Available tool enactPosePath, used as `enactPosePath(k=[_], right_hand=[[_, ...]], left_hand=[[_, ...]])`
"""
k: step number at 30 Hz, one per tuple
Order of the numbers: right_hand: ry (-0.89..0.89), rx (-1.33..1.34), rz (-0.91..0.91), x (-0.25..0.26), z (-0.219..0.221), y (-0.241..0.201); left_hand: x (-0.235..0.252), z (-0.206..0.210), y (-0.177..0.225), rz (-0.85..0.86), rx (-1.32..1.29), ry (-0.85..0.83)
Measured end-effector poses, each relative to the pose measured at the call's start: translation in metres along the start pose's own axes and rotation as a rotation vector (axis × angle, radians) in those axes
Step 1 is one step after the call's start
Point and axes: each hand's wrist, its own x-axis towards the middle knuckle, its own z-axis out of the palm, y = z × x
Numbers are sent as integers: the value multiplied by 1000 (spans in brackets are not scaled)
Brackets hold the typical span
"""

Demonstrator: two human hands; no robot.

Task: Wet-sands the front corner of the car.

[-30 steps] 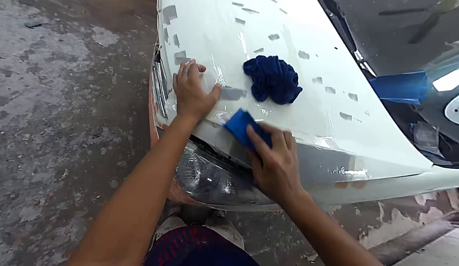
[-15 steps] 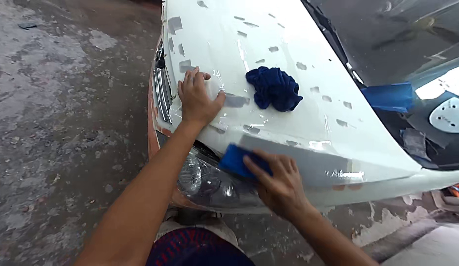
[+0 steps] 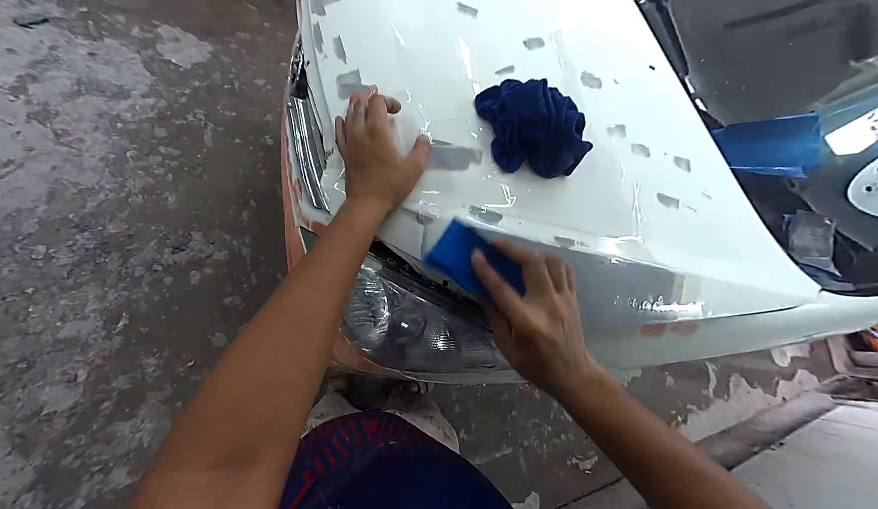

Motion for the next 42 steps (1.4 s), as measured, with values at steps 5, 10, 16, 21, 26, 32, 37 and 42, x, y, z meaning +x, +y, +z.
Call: enactPosePath(k=[5,10,16,21,26,32,37,42], right_hand=[[36,-24,-31,6,5,15],[3,37,-22,-10,-2,6],[79,9,90,4,-1,47],[53,91,11,-51,-13,39],[147,10,153,-35,-19,87],[111,66,46,-90,-30,77],[198,23,281,-69,-34,127],[140,96,89,-125,-45,117]], left_hand=[[6,-1,0,-9,13,-19],[3,0,1,-4,-11,0],[3,1,0,1,-24,-59],[6,1,-1,45,-37,-15],[3,-2,2,37,-28,-85],[3,-2,9,58,-12,-49],[-9,-4,12,268,-16,-23],[-61,-4,48,534,41,-75]])
